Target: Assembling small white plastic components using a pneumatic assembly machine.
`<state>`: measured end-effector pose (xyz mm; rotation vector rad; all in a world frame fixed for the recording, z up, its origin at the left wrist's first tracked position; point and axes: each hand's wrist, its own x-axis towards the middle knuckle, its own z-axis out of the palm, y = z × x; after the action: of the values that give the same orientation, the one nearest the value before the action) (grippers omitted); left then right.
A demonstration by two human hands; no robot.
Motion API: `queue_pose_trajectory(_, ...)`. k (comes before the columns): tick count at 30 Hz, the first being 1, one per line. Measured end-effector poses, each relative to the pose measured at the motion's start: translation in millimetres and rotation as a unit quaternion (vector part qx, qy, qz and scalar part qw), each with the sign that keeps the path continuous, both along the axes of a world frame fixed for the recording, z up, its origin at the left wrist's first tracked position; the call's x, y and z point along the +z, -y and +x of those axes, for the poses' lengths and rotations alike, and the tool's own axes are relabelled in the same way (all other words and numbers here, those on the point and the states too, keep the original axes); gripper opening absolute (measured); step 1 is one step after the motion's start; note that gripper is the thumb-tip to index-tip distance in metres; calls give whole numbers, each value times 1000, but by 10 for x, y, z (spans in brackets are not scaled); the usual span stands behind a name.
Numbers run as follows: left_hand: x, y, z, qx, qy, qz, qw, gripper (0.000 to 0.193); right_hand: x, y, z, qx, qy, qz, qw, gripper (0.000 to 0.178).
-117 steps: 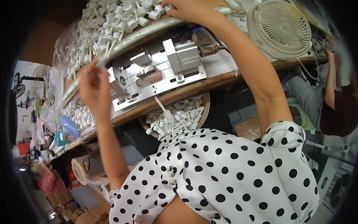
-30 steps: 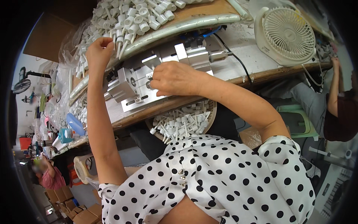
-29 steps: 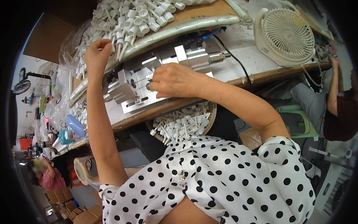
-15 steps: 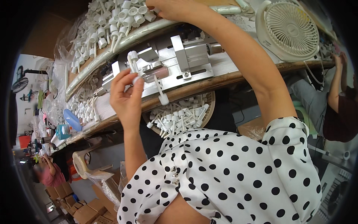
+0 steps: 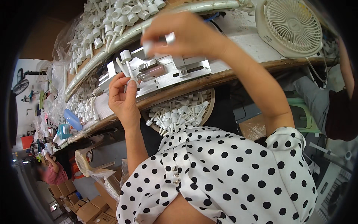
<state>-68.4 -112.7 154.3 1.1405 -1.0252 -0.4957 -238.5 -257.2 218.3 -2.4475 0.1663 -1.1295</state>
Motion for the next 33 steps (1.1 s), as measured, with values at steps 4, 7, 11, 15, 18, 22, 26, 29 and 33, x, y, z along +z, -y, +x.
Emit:
queue_pose_trajectory(4, -40, -41, 65, -15, -44, -10, 999, 12, -404, -271, 246, 49, -51, -139, 988, 16)
queue_pose_trajectory(7, 5, -62, 23, -28, -76, -21, 997, 12, -483, -269, 329, 24, -106, -159, 981, 18)
queue_pose_trajectory(11, 45, -103, 50, -39, -91, -28, 995, 12, -439, -285, 354, 29, -171, -149, 974, 23)
queue_pose_trajectory(15, 92, -159, 70, -65, -102, -29, 992, 13, -313, -288, 352, 32, -202, -114, 972, 26)
queue_pose_trajectory(18, 142, -223, 75, -87, -97, -30, 991, 14, -203, -315, 347, 34, -165, 43, 985, 29)
queue_pose_trajectory(22, 141, -246, 94, -172, -39, -24, 984, 14, -49, -290, 325, 127, -89, 502, 851, 33)
queue_pose_trajectory(26, 82, -276, 132, -165, 22, 20, 986, 16, -95, -275, 310, 179, -53, 643, 743, 39)
queue_pose_trajectory(29, 102, -278, 115, -169, -44, 40, 984, 15, -113, -300, 232, 191, -44, 639, 743, 38)
queue_pose_trajectory(33, -27, -100, -74, -121, -122, 58, 983, 12, -239, -411, 245, 198, -31, 669, 715, 36)
